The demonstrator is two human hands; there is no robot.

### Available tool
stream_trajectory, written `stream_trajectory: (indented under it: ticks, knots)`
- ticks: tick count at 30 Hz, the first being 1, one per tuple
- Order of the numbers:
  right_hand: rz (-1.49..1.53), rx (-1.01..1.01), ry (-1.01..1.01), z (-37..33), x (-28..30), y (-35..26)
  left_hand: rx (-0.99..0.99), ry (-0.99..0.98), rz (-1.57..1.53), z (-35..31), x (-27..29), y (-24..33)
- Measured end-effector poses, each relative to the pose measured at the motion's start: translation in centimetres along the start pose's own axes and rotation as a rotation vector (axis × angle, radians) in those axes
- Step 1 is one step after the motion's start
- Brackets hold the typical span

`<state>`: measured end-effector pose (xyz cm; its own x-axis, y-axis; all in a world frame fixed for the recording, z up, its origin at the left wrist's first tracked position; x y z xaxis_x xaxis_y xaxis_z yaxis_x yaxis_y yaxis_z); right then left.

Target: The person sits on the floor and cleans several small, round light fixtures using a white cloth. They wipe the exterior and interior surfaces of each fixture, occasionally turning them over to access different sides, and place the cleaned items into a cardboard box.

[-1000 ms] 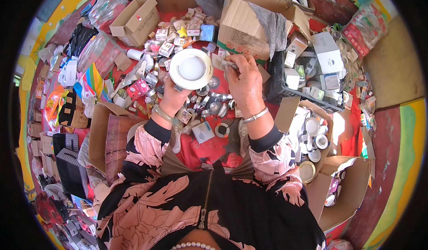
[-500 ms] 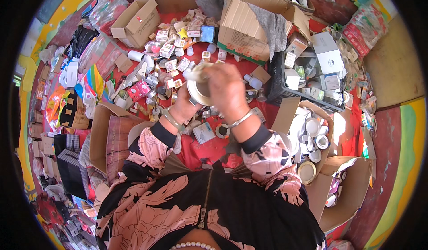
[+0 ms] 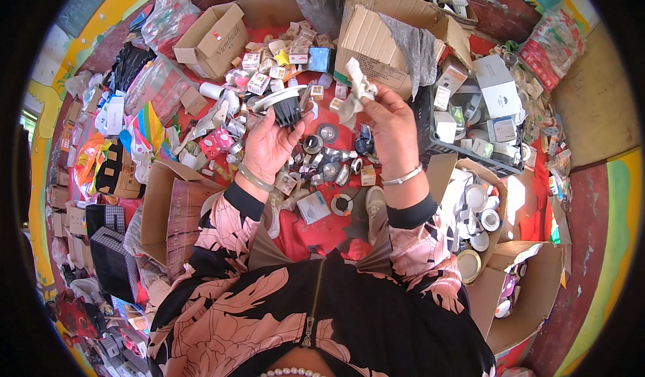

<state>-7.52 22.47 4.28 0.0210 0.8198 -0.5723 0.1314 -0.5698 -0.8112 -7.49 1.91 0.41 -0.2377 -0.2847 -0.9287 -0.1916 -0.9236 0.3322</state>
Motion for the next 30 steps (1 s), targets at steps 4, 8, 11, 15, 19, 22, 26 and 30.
stream_trajectory:
  ticks: [4, 8, 11, 15, 19, 22, 26, 30]
  knots:
    - [-0.153, 0.16, 0.084, -0.3, -1.9, 0.7, 0.057, 0.099, 0.017, 0.0, 0.4, -1.1]
    - [-0.576, 0.412, 0.093, -0.4, -3.0, -0.4, 0.18, 0.188, 0.154, -0.2, 2.3, -1.9]
    - [-1.021, 0.553, 0.035, -0.2, -2.9, 0.4, 0.193, 0.295, 0.323, -0.6, 1.6, -2.4]
    - [-1.298, 0.414, -0.111, 0.0, -1.7, 1.1, 0.306, 0.269, 0.445, -1.2, 1.7, -2.2]
    - [-1.064, 0.132, -0.179, -0.4, -0.7, 0.8, 0.371, 0.272, 0.393, -1.4, 1.6, -2.4]
    - [-1.277, 0.304, -0.148, -1.8, -2.5, -0.6, 0.427, 0.322, 0.3, -1.3, 2.1, -2.2]
    - [-1.251, 0.317, -0.186, -1.6, -1.4, -0.3, 0.421, 0.327, 0.311, -1.3, 2.1, -2.4]
    - [-1.347, 0.351, -0.108, -1.1, -0.7, 0.4, 0.392, 0.27, 0.395, -1.4, 1.9, -3.0]
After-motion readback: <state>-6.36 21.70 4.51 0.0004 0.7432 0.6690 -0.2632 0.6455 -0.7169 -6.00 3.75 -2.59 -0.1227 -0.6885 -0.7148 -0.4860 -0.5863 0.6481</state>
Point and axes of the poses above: each hand's wrist, its own z-axis towards the middle knuckle, its own x-axis out of the back of the hand, y = z × x, the point moved 4 cm from there along z, towards the middle knuckle, and after that the axes turned 10 degrees about -x, right-handed, at the moved point
